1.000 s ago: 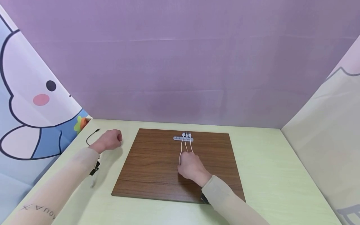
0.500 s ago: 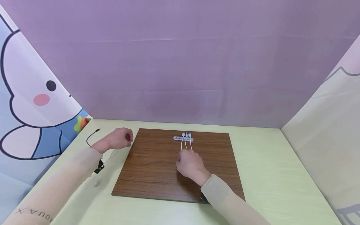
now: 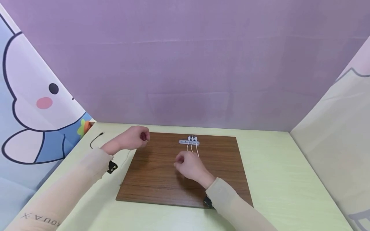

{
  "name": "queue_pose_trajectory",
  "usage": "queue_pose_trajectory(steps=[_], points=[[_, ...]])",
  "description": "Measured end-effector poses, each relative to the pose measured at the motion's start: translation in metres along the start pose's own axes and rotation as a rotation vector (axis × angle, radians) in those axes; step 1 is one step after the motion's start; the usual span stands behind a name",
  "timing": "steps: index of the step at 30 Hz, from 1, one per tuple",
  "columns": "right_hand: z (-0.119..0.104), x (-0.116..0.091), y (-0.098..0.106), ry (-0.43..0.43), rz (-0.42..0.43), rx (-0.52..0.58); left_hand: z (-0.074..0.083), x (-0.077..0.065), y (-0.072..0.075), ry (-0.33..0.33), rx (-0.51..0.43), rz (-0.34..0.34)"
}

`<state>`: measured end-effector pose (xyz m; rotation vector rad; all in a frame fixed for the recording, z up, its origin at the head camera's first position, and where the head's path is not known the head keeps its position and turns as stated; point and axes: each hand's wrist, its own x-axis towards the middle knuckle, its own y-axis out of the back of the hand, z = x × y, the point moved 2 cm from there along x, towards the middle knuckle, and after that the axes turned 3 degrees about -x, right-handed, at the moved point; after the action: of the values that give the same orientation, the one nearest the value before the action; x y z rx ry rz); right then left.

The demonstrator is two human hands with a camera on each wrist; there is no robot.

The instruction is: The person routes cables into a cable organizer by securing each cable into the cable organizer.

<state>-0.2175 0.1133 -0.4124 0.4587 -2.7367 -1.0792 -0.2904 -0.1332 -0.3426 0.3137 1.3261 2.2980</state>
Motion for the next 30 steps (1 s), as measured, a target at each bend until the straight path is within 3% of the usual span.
queue_pose_trajectory(steps=[7, 15, 30], points=[[-0.002, 0.001, -0.004, -0.021, 0.005, 0.061, 0.026, -0.001, 0.000, -0.066, -0.044, 0.027], [0.001, 0.001, -0.012, -0.011, 0.006, 0.112, 0.052, 0.004, -0.013, -0.130, -0.113, 0.058], [-0.005, 0.002, -0.024, 0.028, -0.107, 0.191, 0.068, 0.022, -0.025, -0.159, -0.308, 0.137]])
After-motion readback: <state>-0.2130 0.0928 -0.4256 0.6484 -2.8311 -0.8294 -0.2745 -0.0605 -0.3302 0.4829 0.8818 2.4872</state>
